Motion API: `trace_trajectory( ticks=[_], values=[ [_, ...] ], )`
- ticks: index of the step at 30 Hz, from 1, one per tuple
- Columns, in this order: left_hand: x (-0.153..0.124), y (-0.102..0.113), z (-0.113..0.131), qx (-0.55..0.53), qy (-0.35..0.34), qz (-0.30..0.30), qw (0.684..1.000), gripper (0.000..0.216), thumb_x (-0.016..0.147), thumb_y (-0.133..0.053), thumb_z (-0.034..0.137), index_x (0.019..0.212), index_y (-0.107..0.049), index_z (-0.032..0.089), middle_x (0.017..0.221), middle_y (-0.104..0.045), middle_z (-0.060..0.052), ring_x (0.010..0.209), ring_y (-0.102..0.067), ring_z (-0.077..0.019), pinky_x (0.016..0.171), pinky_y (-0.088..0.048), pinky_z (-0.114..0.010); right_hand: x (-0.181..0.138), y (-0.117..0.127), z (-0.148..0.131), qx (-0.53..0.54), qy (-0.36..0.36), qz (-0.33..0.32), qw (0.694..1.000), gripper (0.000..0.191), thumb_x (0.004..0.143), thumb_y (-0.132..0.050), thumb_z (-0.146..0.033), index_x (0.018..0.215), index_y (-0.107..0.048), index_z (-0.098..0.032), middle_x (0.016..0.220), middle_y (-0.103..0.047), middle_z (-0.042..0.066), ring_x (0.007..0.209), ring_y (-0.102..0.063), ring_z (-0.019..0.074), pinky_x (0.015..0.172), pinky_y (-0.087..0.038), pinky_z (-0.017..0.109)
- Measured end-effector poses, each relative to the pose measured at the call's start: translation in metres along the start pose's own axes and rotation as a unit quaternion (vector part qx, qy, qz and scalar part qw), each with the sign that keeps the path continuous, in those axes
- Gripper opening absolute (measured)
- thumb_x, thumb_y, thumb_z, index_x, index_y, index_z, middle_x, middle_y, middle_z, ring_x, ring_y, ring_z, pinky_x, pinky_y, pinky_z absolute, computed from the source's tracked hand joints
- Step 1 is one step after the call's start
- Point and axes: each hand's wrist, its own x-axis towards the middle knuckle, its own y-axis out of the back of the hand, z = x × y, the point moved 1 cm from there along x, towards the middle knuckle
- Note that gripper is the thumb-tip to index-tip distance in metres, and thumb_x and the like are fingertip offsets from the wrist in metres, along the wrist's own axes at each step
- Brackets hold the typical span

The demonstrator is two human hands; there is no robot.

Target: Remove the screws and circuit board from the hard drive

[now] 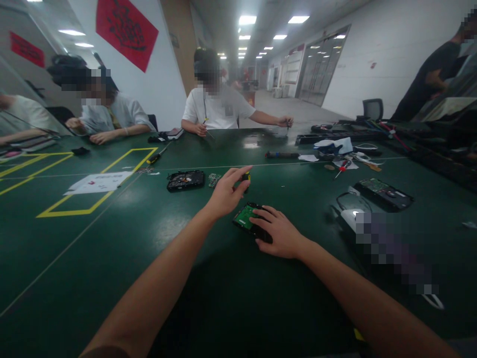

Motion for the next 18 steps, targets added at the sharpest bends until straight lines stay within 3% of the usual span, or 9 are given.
trace_trajectory(
  ticks=[3, 9, 15, 18],
  values=[
    [-0.0003, 0.0000, 0.0004, -0.023, 0.002, -0.034, 0.999, 0.054, 0.103, -0.051, 0.020, 0.155, -0.048, 0.031, 0.130, -0.058, -0.009, 0.097, -0.062, -0.0162, 0.061, -0.061, -0.020, -0.0002, -0.0006, 0.0002, 0.000, -0.001, -0.002, 1.000, 0.065, 0.088, -0.069, -0.046, 0.149, -0.058, -0.025, 0.163, -0.045, 0.011, 0.152, -0.031, 0.0429, 0.118, -0.034, 0.065],
    [-0.0004, 0.0029, 0.0047, 0.056, -0.016, 0.000, 0.998, 0.044, 0.099, -0.061, 0.020, 0.142, -0.061, 0.028, 0.119, -0.059, -0.007, 0.099, -0.060, -0.0169, 0.069, -0.061, -0.022, 0.0001, -0.0007, -0.0001, 0.003, -0.001, -0.003, 1.000, 0.065, 0.089, -0.067, -0.048, 0.149, -0.057, -0.025, 0.163, -0.045, 0.011, 0.153, -0.029, 0.0430, 0.119, -0.032, 0.067],
    [0.0001, 0.0040, 0.0052, -0.007, -0.009, -0.076, 0.997, 0.053, 0.102, -0.050, 0.018, 0.153, -0.049, 0.030, 0.132, -0.060, -0.010, 0.092, -0.064, -0.0160, 0.062, -0.062, -0.023, 0.0004, -0.0012, 0.0002, 0.001, -0.004, -0.007, 1.000, 0.066, 0.089, -0.067, -0.048, 0.150, -0.057, -0.025, 0.163, -0.045, 0.011, 0.153, -0.029, 0.0424, 0.119, -0.032, 0.065],
    [0.0007, 0.0036, 0.0047, 0.045, -0.028, -0.052, 0.997, 0.050, 0.101, -0.056, 0.019, 0.150, -0.054, 0.030, 0.124, -0.062, -0.008, 0.096, -0.064, -0.0170, 0.068, -0.062, -0.024, 0.0003, 0.0005, -0.0003, -0.001, -0.010, -0.011, 1.000, 0.066, 0.089, -0.067, -0.048, 0.150, -0.057, -0.026, 0.163, -0.045, 0.010, 0.153, -0.029, 0.0423, 0.119, -0.032, 0.065]
  ],
)
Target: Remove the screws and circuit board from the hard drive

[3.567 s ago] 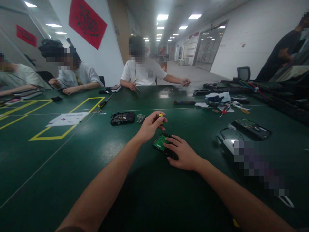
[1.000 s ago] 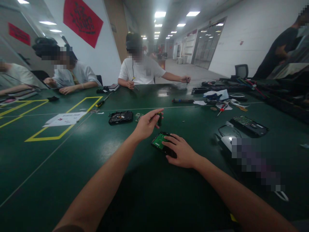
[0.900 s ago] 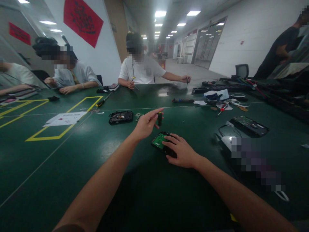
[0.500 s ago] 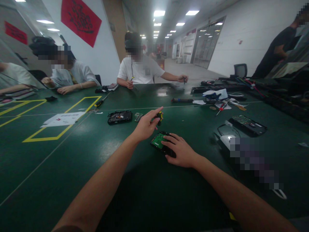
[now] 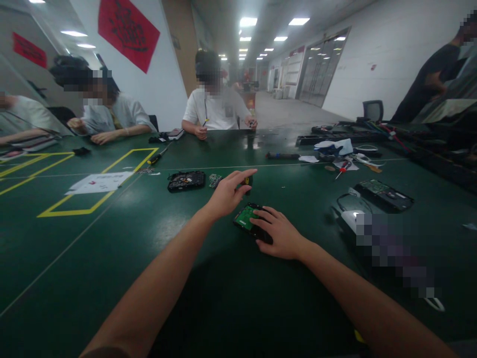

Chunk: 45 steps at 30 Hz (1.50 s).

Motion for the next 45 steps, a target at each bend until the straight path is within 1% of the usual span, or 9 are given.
trace_trajectory(
  ticks=[4, 9, 12, 19, 25, 29, 34, 37, 45],
  values=[
    [0.000, -0.001, -0.002, 0.058, -0.002, 0.043, 0.997, 0.048, 0.097, -0.067, 0.023, 0.144, -0.059, 0.029, 0.117, -0.061, -0.006, 0.096, -0.063, -0.0170, 0.076, -0.061, -0.027, 0.000, 0.003, -0.002, 0.003, 0.001, -0.008, 1.000, 0.066, 0.091, -0.065, -0.049, 0.151, -0.056, -0.025, 0.163, -0.045, 0.011, 0.154, -0.029, 0.0421, 0.120, -0.032, 0.064],
    [-0.001, 0.001, -0.007, -0.028, 0.009, -0.027, 0.999, 0.058, 0.100, -0.054, 0.017, 0.156, -0.045, 0.031, 0.132, -0.061, -0.010, 0.098, -0.065, -0.0177, 0.071, -0.063, -0.026, 0.000, 0.001, -0.001, 0.002, -0.001, -0.007, 1.000, 0.066, 0.090, -0.066, -0.048, 0.151, -0.056, -0.024, 0.163, -0.045, 0.011, 0.153, -0.029, 0.0426, 0.119, -0.033, 0.065],
    [0.000, 0.001, -0.007, -0.037, 0.013, -0.045, 0.998, 0.059, 0.099, -0.051, 0.014, 0.156, -0.046, 0.030, 0.132, -0.061, -0.010, 0.098, -0.065, -0.0186, 0.070, -0.064, -0.027, 0.000, 0.000, 0.000, 0.002, 0.004, 0.000, 1.000, 0.065, 0.090, -0.066, -0.048, 0.150, -0.057, -0.025, 0.163, -0.045, 0.011, 0.154, -0.029, 0.0423, 0.120, -0.031, 0.066],
    [0.001, 0.001, 0.001, 0.038, 0.009, 0.008, 0.999, 0.053, 0.097, -0.061, 0.017, 0.148, -0.054, 0.029, 0.123, -0.063, -0.008, 0.097, -0.064, -0.0179, 0.087, -0.062, -0.034, 0.000, -0.001, 0.000, 0.002, 0.003, 0.005, 1.000, 0.066, 0.089, -0.068, -0.048, 0.150, -0.057, -0.026, 0.163, -0.046, 0.011, 0.153, -0.029, 0.0424, 0.120, -0.032, 0.065],
    [-0.001, -0.004, 0.000, -0.002, 0.020, -0.030, 0.999, 0.062, 0.096, -0.061, 0.016, 0.154, -0.044, 0.030, 0.133, -0.063, -0.010, 0.104, -0.068, -0.0209, 0.076, -0.063, -0.029, 0.000, -0.001, 0.001, 0.002, 0.009, 0.006, 1.000, 0.065, 0.089, -0.067, -0.047, 0.150, -0.057, -0.025, 0.163, -0.045, 0.011, 0.153, -0.029, 0.0422, 0.120, -0.032, 0.065],
    [-0.003, -0.007, -0.006, -0.057, 0.048, -0.058, 0.995, 0.065, 0.098, -0.053, 0.013, 0.158, -0.035, 0.031, 0.124, -0.069, -0.009, 0.101, -0.073, -0.0218, 0.066, -0.063, -0.026, -0.001, -0.002, 0.002, 0.004, 0.009, 0.004, 1.000, 0.067, 0.089, -0.068, -0.048, 0.151, -0.055, -0.026, 0.164, -0.044, 0.011, 0.153, -0.029, 0.0425, 0.119, -0.032, 0.066],
    [-0.002, -0.003, -0.005, 0.044, 0.032, -0.016, 0.998, 0.059, 0.096, -0.063, 0.016, 0.151, -0.047, 0.028, 0.118, -0.071, -0.006, 0.096, -0.071, -0.0198, 0.089, -0.062, -0.037, -0.001, -0.001, 0.000, 0.004, 0.005, 0.003, 1.000, 0.065, 0.090, -0.067, -0.048, 0.151, -0.056, -0.026, 0.164, -0.044, 0.010, 0.154, -0.028, 0.0423, 0.120, -0.031, 0.067],
    [-0.001, -0.002, -0.004, 0.080, 0.013, -0.006, 0.997, 0.059, 0.094, -0.068, 0.017, 0.150, -0.050, 0.028, 0.119, -0.070, -0.006, 0.098, -0.069, -0.0202, 0.094, -0.060, -0.038, 0.000, 0.001, -0.002, 0.005, 0.001, 0.000, 1.000, 0.065, 0.091, -0.066, -0.049, 0.151, -0.056, -0.026, 0.164, -0.043, 0.010, 0.154, -0.027, 0.0425, 0.120, -0.030, 0.067],
    [0.001, -0.001, 0.002, 0.027, 0.013, 0.017, 0.999, 0.048, 0.096, -0.069, 0.029, 0.143, -0.059, 0.029, 0.122, -0.061, -0.008, 0.101, -0.064, -0.0193, 0.070, -0.059, -0.025, 0.000, -0.002, 0.000, 0.000, 0.002, 0.005, 1.000, 0.066, 0.090, -0.066, -0.049, 0.152, -0.054, -0.027, 0.164, -0.043, 0.009, 0.154, -0.028, 0.0420, 0.121, -0.030, 0.066]
  ],
)
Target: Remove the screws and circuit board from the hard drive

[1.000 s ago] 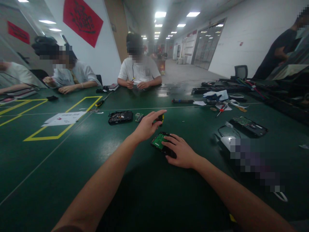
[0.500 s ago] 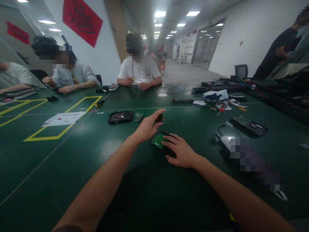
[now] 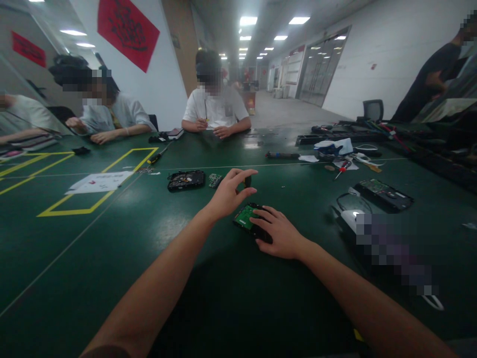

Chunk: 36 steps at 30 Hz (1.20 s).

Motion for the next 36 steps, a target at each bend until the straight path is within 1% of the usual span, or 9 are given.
trace_trajectory(
  ticks=[3, 9, 12, 15, 19, 21, 27, 32, 36],
  values=[
    [0.0002, 0.0021, -0.0015, -0.021, 0.006, 0.004, 1.000, 0.048, 0.098, -0.060, 0.021, 0.145, -0.059, 0.030, 0.123, -0.059, -0.008, 0.101, -0.062, -0.0184, 0.068, -0.059, -0.023, -0.0001, -0.0024, 0.0013, -0.001, 0.008, 0.007, 1.000, 0.066, 0.090, -0.067, -0.048, 0.151, -0.055, -0.025, 0.164, -0.044, 0.010, 0.154, -0.028, 0.0421, 0.120, -0.031, 0.066],
    [-0.0008, 0.0001, -0.0071, -0.120, 0.034, -0.040, 0.991, 0.054, 0.100, -0.049, 0.018, 0.153, -0.051, 0.030, 0.132, -0.062, -0.009, 0.072, -0.059, -0.0106, 0.056, -0.060, -0.022, 0.0000, -0.0016, 0.0017, 0.001, 0.007, 0.008, 1.000, 0.066, 0.089, -0.068, -0.047, 0.150, -0.056, -0.026, 0.163, -0.045, 0.011, 0.153, -0.030, 0.0421, 0.119, -0.032, 0.066],
    [-0.0001, 0.0000, -0.0058, -0.076, 0.031, -0.013, 0.997, 0.051, 0.099, -0.054, 0.020, 0.149, -0.055, 0.030, 0.127, -0.062, -0.009, 0.080, -0.061, -0.0136, 0.057, -0.059, -0.021, 0.0001, -0.0012, 0.0021, 0.002, 0.008, 0.005, 1.000, 0.066, 0.089, -0.068, -0.048, 0.151, -0.056, -0.027, 0.163, -0.044, 0.010, 0.154, -0.029, 0.0418, 0.120, -0.032, 0.067],
    [0.0008, 0.0012, -0.0050, -0.032, 0.018, 0.007, 0.999, 0.051, 0.096, -0.062, 0.020, 0.146, -0.059, 0.030, 0.124, -0.061, -0.009, 0.094, -0.062, -0.0173, 0.066, -0.061, -0.023, -0.0002, -0.0013, 0.0027, 0.002, 0.005, 0.007, 1.000, 0.066, 0.090, -0.067, -0.048, 0.151, -0.055, -0.028, 0.164, -0.044, 0.009, 0.154, -0.028, 0.0415, 0.120, -0.031, 0.066],
    [0.0002, 0.0016, -0.0064, -0.105, 0.006, -0.064, 0.992, 0.058, 0.099, -0.049, 0.014, 0.154, -0.048, 0.031, 0.132, -0.059, -0.010, 0.095, -0.064, -0.0175, 0.069, -0.064, -0.027, -0.0004, -0.0017, 0.0027, 0.005, 0.007, 0.007, 1.000, 0.065, 0.091, -0.066, -0.048, 0.151, -0.055, -0.027, 0.164, -0.044, 0.010, 0.154, -0.028, 0.0416, 0.120, -0.030, 0.066],
    [-0.0004, 0.0017, -0.0054, -0.099, 0.004, -0.075, 0.992, 0.059, 0.099, -0.048, 0.013, 0.155, -0.048, 0.032, 0.133, -0.060, -0.010, 0.099, -0.065, -0.0192, 0.068, -0.063, -0.027, -0.0003, -0.0017, 0.0022, 0.006, 0.008, 0.004, 1.000, 0.065, 0.090, -0.067, -0.048, 0.151, -0.056, -0.026, 0.164, -0.044, 0.010, 0.154, -0.029, 0.0419, 0.120, -0.030, 0.066],
    [-0.0003, 0.0025, 0.0001, -0.006, -0.006, -0.018, 1.000, 0.050, 0.098, -0.056, 0.013, 0.145, -0.058, 0.029, 0.123, -0.061, -0.009, 0.108, -0.062, -0.0212, 0.085, -0.063, -0.033, 0.0002, 0.0000, 0.0008, 0.002, 0.001, 0.002, 1.000, 0.066, 0.090, -0.066, -0.050, 0.151, -0.056, -0.026, 0.164, -0.044, 0.010, 0.154, -0.028, 0.0419, 0.121, -0.030, 0.066],
    [-0.0010, 0.0034, -0.0065, -0.116, 0.002, -0.084, 0.990, 0.055, 0.097, -0.049, 0.009, 0.148, -0.052, 0.028, 0.133, -0.061, -0.010, 0.104, -0.066, -0.0192, 0.080, -0.065, -0.031, -0.0008, -0.0003, 0.0006, 0.002, 0.002, 0.004, 1.000, 0.065, 0.090, -0.067, -0.049, 0.151, -0.056, -0.026, 0.164, -0.044, 0.010, 0.154, -0.028, 0.0422, 0.120, -0.031, 0.066],
    [-0.0014, 0.0013, -0.0096, -0.096, 0.016, -0.071, 0.993, 0.056, 0.095, -0.050, 0.008, 0.148, -0.050, 0.027, 0.124, -0.066, -0.009, 0.098, -0.067, -0.0193, 0.073, -0.064, -0.029, -0.0006, -0.0013, 0.0003, 0.003, 0.008, 0.012, 1.000, 0.065, 0.089, -0.068, -0.046, 0.149, -0.057, -0.025, 0.163, -0.045, 0.011, 0.153, -0.031, 0.0420, 0.120, -0.032, 0.065]
  ],
)
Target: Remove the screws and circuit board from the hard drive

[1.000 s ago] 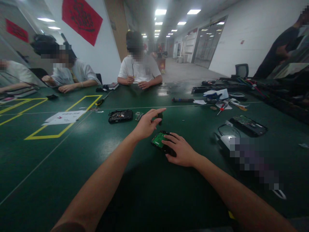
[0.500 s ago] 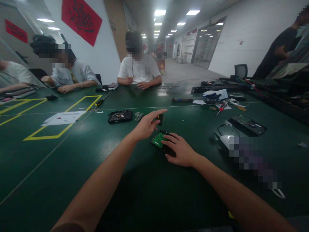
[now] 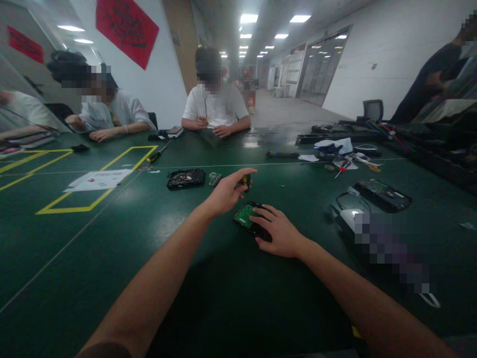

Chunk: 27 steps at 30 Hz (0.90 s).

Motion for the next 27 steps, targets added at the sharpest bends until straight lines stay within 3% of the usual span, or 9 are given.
trace_trajectory(
  ticks=[6, 9, 12, 18, 21, 25, 27],
  values=[
    [0.0008, -0.0032, 0.0013, 0.117, -0.028, 0.059, 0.991, 0.057, 0.093, -0.062, 0.011, 0.147, -0.053, 0.027, 0.131, -0.063, -0.010, 0.107, -0.062, -0.0223, 0.093, -0.061, -0.039, 0.0005, 0.0000, 0.0005, -0.002, 0.003, -0.002, 1.000, 0.065, 0.089, -0.068, -0.046, 0.149, -0.057, -0.024, 0.162, -0.046, 0.012, 0.153, -0.030, 0.0427, 0.119, -0.033, 0.066],
    [0.0000, -0.0023, -0.0001, 0.057, -0.019, 0.022, 0.998, 0.062, 0.094, -0.056, 0.008, 0.152, -0.046, 0.028, 0.136, -0.061, -0.011, 0.107, -0.064, -0.0215, 0.084, -0.063, -0.034, 0.0004, -0.0001, 0.0011, -0.003, 0.001, -0.002, 1.000, 0.065, 0.089, -0.068, -0.046, 0.150, -0.056, -0.025, 0.163, -0.045, 0.011, 0.153, -0.029, 0.0421, 0.120, -0.033, 0.065],
    [-0.0007, -0.0020, -0.0028, 0.022, 0.000, -0.007, 1.000, 0.067, 0.095, -0.048, 0.006, 0.157, -0.040, 0.030, 0.128, -0.064, -0.009, 0.101, -0.067, -0.0199, 0.075, -0.063, -0.030, 0.0005, -0.0005, 0.0010, -0.004, -0.001, -0.005, 1.000, 0.066, 0.090, -0.068, -0.048, 0.150, -0.056, -0.025, 0.164, -0.044, 0.010, 0.154, -0.029, 0.0423, 0.120, -0.033, 0.065],
    [-0.0004, -0.0051, -0.0033, 0.149, -0.029, 0.054, 0.987, 0.065, 0.094, -0.062, 0.010, 0.154, -0.045, 0.028, 0.136, -0.063, -0.010, 0.103, -0.064, -0.0220, 0.097, -0.058, -0.044, 0.0007, -0.0005, 0.0001, -0.007, -0.002, -0.007, 1.000, 0.065, 0.090, -0.067, -0.048, 0.150, -0.056, -0.025, 0.164, -0.043, 0.010, 0.154, -0.029, 0.0422, 0.121, -0.032, 0.064],
    [-0.0007, -0.0050, -0.0021, 0.131, -0.025, 0.048, 0.990, 0.063, 0.094, -0.063, 0.012, 0.153, -0.045, 0.028, 0.137, -0.062, -0.010, 0.105, -0.065, -0.0221, 0.094, -0.060, -0.041, 0.0008, 0.0004, -0.0002, -0.005, -0.002, -0.008, 1.000, 0.066, 0.089, -0.068, -0.047, 0.150, -0.056, -0.024, 0.164, -0.043, 0.010, 0.154, -0.028, 0.0420, 0.121, -0.031, 0.064],
    [-0.0009, -0.0050, -0.0012, 0.049, -0.014, -0.010, 0.999, 0.068, 0.097, -0.050, 0.007, 0.160, -0.035, 0.031, 0.135, -0.064, -0.009, 0.108, -0.069, -0.0209, 0.083, -0.063, -0.033, 0.0008, 0.0010, -0.0002, -0.001, -0.003, -0.010, 1.000, 0.066, 0.090, -0.068, -0.048, 0.151, -0.056, -0.025, 0.164, -0.043, 0.010, 0.154, -0.028, 0.0421, 0.120, -0.032, 0.065],
    [-0.0005, -0.0051, -0.0006, 0.070, -0.018, -0.002, 0.997, 0.066, 0.098, -0.051, 0.008, 0.158, -0.038, 0.031, 0.134, -0.065, -0.008, 0.108, -0.069, -0.0213, 0.087, -0.062, -0.035, 0.0007, 0.0006, 0.0001, -0.002, -0.004, -0.009, 1.000, 0.067, 0.089, -0.068, -0.049, 0.151, -0.056, -0.025, 0.164, -0.043, 0.010, 0.154, -0.028, 0.0422, 0.120, -0.032, 0.065]
  ],
)
